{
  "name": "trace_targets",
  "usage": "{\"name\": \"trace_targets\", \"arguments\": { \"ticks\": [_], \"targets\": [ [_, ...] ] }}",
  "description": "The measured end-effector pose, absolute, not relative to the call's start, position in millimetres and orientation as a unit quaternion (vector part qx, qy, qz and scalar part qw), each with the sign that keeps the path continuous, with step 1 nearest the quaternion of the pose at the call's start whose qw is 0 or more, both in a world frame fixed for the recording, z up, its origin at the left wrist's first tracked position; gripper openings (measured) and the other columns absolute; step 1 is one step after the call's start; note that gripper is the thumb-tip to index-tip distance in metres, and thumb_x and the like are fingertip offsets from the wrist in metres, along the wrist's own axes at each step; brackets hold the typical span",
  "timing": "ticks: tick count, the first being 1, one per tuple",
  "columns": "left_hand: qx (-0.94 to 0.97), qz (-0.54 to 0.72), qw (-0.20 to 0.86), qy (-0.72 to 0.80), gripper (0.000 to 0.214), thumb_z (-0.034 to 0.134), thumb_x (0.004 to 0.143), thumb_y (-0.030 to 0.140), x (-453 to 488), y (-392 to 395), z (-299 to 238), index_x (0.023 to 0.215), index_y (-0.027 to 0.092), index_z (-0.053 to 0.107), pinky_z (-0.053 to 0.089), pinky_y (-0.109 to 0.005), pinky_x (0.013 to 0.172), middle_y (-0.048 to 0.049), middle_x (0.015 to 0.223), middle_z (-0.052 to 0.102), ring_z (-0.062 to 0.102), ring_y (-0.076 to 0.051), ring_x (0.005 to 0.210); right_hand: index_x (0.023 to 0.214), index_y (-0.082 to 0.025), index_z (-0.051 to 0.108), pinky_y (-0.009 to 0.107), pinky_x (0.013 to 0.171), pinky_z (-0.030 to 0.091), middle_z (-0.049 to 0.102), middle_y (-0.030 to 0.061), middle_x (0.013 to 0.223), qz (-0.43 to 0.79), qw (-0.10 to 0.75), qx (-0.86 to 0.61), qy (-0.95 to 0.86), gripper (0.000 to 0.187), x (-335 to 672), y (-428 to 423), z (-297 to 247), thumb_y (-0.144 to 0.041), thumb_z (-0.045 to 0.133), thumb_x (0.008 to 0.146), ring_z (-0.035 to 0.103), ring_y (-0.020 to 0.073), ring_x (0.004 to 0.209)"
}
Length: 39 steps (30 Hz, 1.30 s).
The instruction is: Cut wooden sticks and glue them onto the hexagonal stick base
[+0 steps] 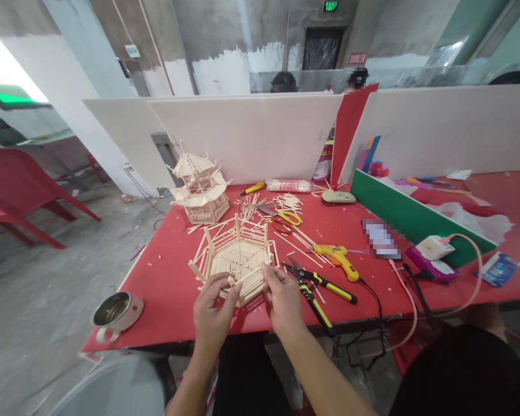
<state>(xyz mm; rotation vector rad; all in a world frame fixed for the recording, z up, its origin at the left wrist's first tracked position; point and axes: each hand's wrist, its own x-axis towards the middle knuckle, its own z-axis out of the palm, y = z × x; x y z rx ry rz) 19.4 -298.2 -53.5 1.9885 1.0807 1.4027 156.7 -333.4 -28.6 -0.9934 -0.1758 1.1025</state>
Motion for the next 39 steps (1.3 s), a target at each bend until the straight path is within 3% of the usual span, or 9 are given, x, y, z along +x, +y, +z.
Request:
{"name": "trace_targets", "arguments": {
  "ticks": [39],
  "targets": [
    [0.726, 0.511, 0.238, 0.393, 0.005, 0.066, 0.087, 0.024, 20.4, -300.2, -48.8, 0.088, 0.019, 0.068, 0.051, -0.029, 0.082, -0.0062, 0.097, 0.067, 0.065, -0.018, 0.093, 0.062, -0.016, 0.063, 0.020, 0.044, 0.024, 0.039, -0.0094, 0.049, 0.504, 0.731, -0.452, -0.091, 0.039, 156.6, -333.4, -31.5, -0.048, 0.085, 0.058, 0.027, 0.0041, 0.045]
  ]
}}
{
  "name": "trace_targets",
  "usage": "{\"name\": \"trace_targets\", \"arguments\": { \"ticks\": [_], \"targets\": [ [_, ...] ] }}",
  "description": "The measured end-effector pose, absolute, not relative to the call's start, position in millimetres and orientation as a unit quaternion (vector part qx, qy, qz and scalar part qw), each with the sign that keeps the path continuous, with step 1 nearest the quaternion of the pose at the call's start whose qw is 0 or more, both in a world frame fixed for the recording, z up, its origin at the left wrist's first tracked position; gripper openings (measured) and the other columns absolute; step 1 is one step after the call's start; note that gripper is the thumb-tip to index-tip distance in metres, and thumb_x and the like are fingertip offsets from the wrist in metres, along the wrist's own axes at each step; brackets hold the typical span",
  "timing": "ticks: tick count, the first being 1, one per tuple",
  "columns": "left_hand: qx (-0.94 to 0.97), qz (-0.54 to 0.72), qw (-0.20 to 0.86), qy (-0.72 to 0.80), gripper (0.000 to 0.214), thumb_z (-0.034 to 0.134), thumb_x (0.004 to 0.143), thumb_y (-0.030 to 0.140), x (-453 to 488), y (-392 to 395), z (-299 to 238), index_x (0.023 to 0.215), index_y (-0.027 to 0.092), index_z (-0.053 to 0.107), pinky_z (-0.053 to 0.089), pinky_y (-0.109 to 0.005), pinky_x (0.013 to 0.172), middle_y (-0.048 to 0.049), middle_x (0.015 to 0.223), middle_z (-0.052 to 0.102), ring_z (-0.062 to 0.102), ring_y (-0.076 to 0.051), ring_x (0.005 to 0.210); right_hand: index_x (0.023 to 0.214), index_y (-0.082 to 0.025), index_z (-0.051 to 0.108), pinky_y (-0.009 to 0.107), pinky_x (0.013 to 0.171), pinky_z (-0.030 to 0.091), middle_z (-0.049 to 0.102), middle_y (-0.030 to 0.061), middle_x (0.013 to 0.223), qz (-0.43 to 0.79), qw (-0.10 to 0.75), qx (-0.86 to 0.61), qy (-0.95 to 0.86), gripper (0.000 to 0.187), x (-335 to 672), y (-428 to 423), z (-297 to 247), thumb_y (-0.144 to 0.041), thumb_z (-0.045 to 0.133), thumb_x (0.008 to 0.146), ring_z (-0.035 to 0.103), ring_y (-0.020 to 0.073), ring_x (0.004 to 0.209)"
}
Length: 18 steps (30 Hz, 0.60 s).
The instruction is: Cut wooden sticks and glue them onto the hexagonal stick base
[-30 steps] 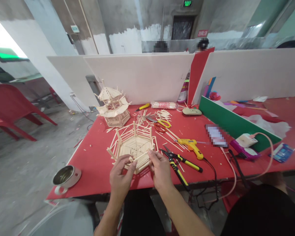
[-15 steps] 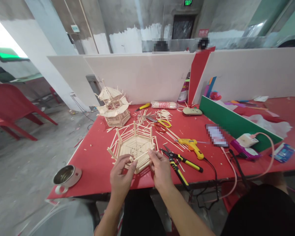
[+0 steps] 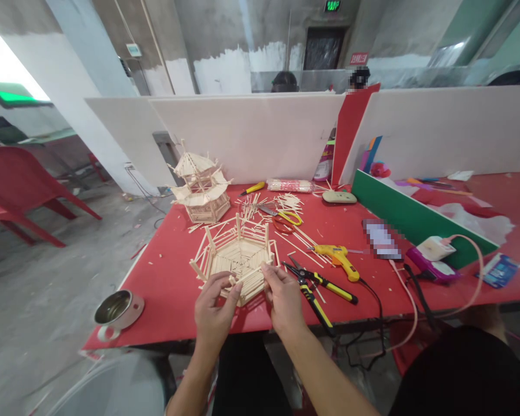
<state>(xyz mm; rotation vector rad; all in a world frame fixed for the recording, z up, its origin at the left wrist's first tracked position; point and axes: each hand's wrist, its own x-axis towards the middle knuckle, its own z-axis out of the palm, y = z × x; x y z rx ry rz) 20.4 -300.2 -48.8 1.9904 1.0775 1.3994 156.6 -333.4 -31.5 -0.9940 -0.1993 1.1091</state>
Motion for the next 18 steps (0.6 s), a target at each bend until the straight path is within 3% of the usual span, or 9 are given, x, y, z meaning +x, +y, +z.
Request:
{"name": "trace_targets", "arguments": {
  "ticks": [18],
  "targets": [
    [0.724, 0.513, 0.232, 0.398, 0.008, 0.066, 0.086, 0.027, 21.9, -300.8, -46.1, 0.086, 0.019, 0.068, 0.053, -0.030, 0.080, -0.0071, 0.095, 0.069, 0.067, -0.020, 0.090, 0.062, -0.017, 0.063, 0.022, 0.043, 0.024, 0.039, -0.0093, 0.049, 0.501, 0.732, -0.453, -0.091, 0.038, 156.4, -333.7, -29.1, -0.048, 0.084, 0.058, 0.029, 0.0049, 0.044]
  ]
}}
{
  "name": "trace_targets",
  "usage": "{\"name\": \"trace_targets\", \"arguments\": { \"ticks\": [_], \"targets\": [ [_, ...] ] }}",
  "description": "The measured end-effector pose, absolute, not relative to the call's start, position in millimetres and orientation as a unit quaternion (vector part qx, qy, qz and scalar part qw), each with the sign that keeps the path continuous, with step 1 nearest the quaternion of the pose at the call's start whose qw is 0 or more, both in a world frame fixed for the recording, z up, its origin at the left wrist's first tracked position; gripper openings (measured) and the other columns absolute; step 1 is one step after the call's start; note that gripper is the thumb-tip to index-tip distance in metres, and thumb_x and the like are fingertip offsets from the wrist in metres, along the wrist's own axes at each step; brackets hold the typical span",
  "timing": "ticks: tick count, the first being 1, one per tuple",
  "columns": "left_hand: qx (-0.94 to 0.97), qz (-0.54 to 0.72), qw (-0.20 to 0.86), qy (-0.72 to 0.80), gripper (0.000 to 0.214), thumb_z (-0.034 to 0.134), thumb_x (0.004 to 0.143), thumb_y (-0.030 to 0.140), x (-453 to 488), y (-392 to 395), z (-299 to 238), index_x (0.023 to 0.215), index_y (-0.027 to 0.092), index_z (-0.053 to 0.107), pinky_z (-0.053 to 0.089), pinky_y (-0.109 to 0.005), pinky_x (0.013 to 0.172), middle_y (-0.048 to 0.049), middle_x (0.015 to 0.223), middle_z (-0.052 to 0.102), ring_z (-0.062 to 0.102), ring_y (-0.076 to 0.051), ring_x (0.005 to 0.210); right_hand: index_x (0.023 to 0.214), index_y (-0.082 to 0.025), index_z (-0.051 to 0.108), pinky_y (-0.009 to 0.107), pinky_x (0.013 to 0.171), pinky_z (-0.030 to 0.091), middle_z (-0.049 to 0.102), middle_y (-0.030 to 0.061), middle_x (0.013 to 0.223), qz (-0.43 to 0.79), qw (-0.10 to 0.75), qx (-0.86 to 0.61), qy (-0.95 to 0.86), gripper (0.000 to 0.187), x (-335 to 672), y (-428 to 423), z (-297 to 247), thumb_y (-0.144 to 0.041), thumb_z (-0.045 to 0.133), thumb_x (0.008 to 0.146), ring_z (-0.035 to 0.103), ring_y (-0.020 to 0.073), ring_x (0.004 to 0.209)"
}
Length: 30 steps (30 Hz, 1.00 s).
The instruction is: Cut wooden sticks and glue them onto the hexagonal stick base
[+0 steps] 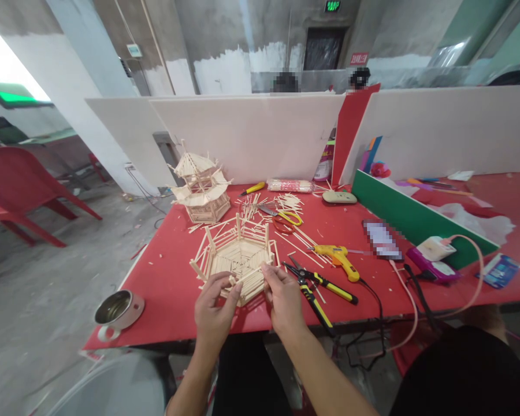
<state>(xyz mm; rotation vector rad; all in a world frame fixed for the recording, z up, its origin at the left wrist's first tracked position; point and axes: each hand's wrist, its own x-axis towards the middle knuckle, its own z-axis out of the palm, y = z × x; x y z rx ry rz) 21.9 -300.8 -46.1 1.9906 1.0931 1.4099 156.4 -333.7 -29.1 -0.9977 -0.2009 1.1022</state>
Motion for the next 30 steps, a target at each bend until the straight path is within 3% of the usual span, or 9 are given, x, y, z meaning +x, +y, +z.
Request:
{"name": "trace_targets", "arguments": {
  "ticks": [20, 30],
  "targets": [
    [0.719, 0.511, 0.244, 0.402, 0.009, 0.066, 0.086, 0.028, 20.9, -300.5, -48.3, 0.087, 0.019, 0.069, 0.053, -0.031, 0.081, -0.0079, 0.097, 0.068, 0.067, -0.020, 0.092, 0.061, -0.016, 0.062, 0.021, 0.042, 0.022, 0.039, -0.0095, 0.047, 0.498, 0.733, -0.455, -0.089, 0.040, 156.5, -333.6, -27.5, -0.048, 0.086, 0.055, 0.027, 0.0039, 0.043],
    [0.718, 0.513, 0.241, 0.404, 0.009, 0.070, 0.083, 0.027, 19.9, -300.5, -50.4, 0.087, 0.019, 0.069, 0.052, -0.032, 0.083, -0.0076, 0.097, 0.069, 0.066, -0.021, 0.093, 0.064, -0.016, 0.064, 0.020, 0.044, 0.027, 0.039, -0.0092, 0.050, 0.505, 0.738, -0.440, -0.085, 0.037, 155.5, -332.9, -32.0, -0.045, 0.087, 0.057, 0.030, 0.0044, 0.046]
  ]
}}
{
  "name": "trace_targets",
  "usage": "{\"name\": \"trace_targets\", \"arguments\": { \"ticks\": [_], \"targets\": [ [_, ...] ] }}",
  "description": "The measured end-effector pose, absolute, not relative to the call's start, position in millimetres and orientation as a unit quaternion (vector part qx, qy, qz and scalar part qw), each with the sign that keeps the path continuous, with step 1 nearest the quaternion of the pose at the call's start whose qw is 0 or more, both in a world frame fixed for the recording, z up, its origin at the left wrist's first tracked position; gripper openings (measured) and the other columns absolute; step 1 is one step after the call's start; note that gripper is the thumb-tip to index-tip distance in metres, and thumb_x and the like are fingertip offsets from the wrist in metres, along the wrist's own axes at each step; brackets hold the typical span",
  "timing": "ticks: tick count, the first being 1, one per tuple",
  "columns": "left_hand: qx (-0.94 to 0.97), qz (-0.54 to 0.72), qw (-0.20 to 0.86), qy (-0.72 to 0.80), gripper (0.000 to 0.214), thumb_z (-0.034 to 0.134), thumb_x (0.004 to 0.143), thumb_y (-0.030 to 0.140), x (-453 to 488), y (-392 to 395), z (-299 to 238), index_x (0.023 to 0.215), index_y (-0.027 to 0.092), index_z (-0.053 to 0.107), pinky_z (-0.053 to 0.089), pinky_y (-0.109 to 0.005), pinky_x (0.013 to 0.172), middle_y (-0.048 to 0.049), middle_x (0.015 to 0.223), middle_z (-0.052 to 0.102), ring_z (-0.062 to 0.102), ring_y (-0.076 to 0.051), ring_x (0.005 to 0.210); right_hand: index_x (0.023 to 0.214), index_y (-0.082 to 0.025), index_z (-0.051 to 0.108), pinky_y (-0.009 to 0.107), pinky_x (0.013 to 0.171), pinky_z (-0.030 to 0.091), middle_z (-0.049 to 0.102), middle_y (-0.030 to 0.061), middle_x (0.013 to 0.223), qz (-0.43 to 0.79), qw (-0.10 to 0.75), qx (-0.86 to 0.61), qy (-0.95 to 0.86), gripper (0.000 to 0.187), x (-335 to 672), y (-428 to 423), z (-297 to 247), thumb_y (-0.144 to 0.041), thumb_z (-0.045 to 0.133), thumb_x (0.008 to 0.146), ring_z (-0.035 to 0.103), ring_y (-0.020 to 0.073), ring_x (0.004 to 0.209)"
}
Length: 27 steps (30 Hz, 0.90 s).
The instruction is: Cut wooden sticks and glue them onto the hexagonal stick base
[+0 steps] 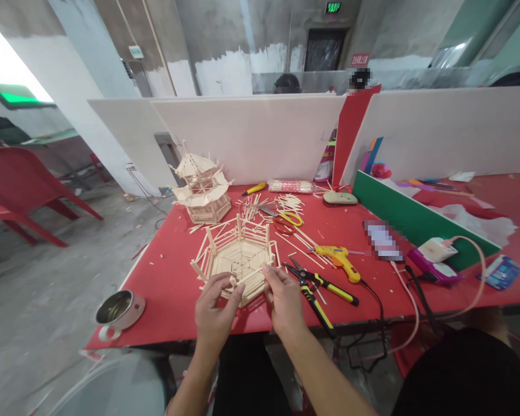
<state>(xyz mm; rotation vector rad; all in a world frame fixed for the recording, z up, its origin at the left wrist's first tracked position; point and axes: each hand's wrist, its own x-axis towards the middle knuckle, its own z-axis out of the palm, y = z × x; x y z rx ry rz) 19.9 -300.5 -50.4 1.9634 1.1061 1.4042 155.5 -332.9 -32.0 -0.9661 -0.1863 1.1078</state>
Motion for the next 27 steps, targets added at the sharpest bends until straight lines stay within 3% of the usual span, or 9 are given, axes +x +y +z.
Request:
{"name": "trace_targets", "arguments": {
  "ticks": [27],
  "targets": [
    [0.707, 0.519, 0.271, 0.398, 0.016, 0.072, 0.082, 0.026, 17.7, -299.3, -59.0, 0.096, 0.019, 0.070, 0.054, -0.032, 0.082, -0.0089, 0.103, 0.067, 0.066, -0.021, 0.094, 0.065, -0.015, 0.063, 0.018, 0.040, 0.020, 0.038, -0.0097, 0.050, 0.508, 0.732, -0.444, -0.094, 0.039, 158.0, -336.4, -31.1, -0.047, 0.085, 0.059, 0.026, 0.0027, 0.044]
  ]
}}
